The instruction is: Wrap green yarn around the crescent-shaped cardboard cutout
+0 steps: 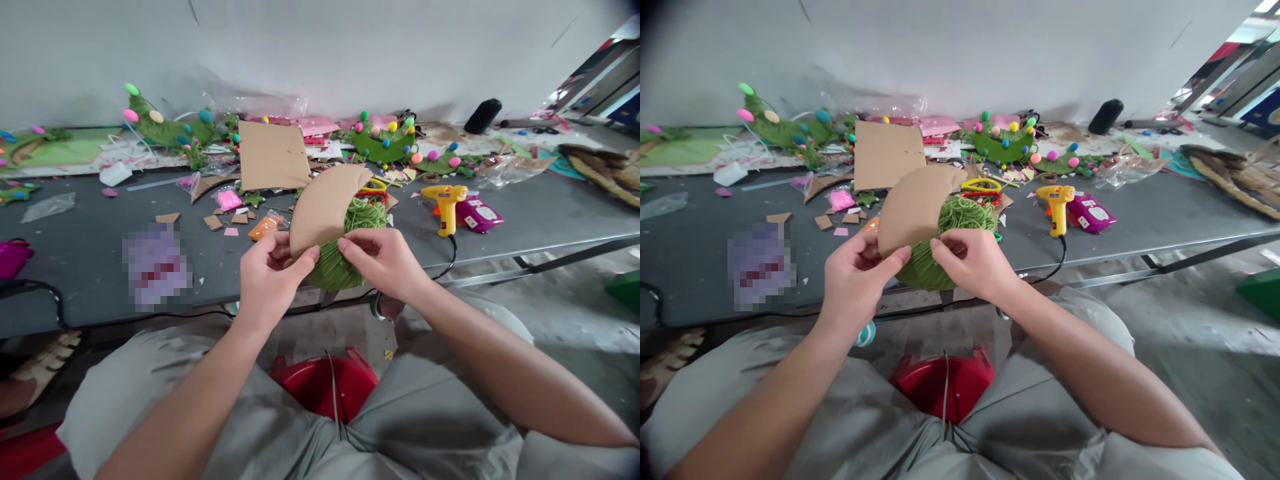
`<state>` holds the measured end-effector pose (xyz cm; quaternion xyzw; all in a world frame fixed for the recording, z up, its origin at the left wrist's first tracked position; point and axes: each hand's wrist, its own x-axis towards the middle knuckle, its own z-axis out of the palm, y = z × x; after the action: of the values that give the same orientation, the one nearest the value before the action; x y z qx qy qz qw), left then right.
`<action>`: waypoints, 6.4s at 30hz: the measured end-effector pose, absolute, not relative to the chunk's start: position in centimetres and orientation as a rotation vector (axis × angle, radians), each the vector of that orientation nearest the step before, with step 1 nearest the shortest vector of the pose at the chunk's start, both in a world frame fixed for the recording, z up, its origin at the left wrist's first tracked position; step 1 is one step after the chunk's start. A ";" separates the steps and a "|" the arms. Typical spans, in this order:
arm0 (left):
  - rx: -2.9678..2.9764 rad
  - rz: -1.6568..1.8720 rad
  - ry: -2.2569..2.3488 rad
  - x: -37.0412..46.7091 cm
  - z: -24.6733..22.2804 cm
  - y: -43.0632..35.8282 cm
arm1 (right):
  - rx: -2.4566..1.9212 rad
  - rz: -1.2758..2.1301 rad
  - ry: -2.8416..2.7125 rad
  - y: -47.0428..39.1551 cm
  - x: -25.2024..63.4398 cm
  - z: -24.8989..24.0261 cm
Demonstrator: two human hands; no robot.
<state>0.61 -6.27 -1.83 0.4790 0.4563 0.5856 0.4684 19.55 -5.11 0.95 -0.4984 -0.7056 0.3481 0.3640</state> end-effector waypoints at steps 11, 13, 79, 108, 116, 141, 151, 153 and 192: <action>1.077 1.450 1.116 -0.1 -2.0 -6.0 | -1.327 0.711 -1.728 -3.4 22.5 1.3; 1.046 1.425 1.086 -0.2 -2.1 -6.0 | -1.325 0.729 -1.706 -3.2 22.7 1.3; 1.150 1.328 1.274 -1.0 -1.6 -5.7 | -1.270 1.044 -1.695 -3.1 17.7 0.5; 1.100 1.356 1.202 -0.6 -1.9 -5.5 | -1.327 1.015 -1.716 -3.4 17.5 0.4; 1.056 1.390 1.174 -0.9 -1.9 -5.3 | -1.201 1.067 -1.765 -3.2 18.1 0.5; 1.037 1.329 1.177 -1.3 -1.7 -5.5 | -1.207 1.180 -1.698 -3.5 17.4 -0.2; 1.088 1.321 1.223 -1.0 -1.5 -5.8 | -1.266 1.140 -1.676 -3.6 16.9 -0.4; 1.097 1.319 1.230 -0.9 -1.5 -5.8 | -1.258 1.147 -1.671 -3.5 17.0 -0.4; 0.972 1.306 1.064 -1.4 -2.0 -5.9 | -1.189 1.221 -1.665 -3.0 17.7 0.0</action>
<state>-1.38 -5.93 -1.97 0.4128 0.4519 0.5550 0.5634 17.71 -3.01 0.01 -0.4636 -0.6489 0.4761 0.3705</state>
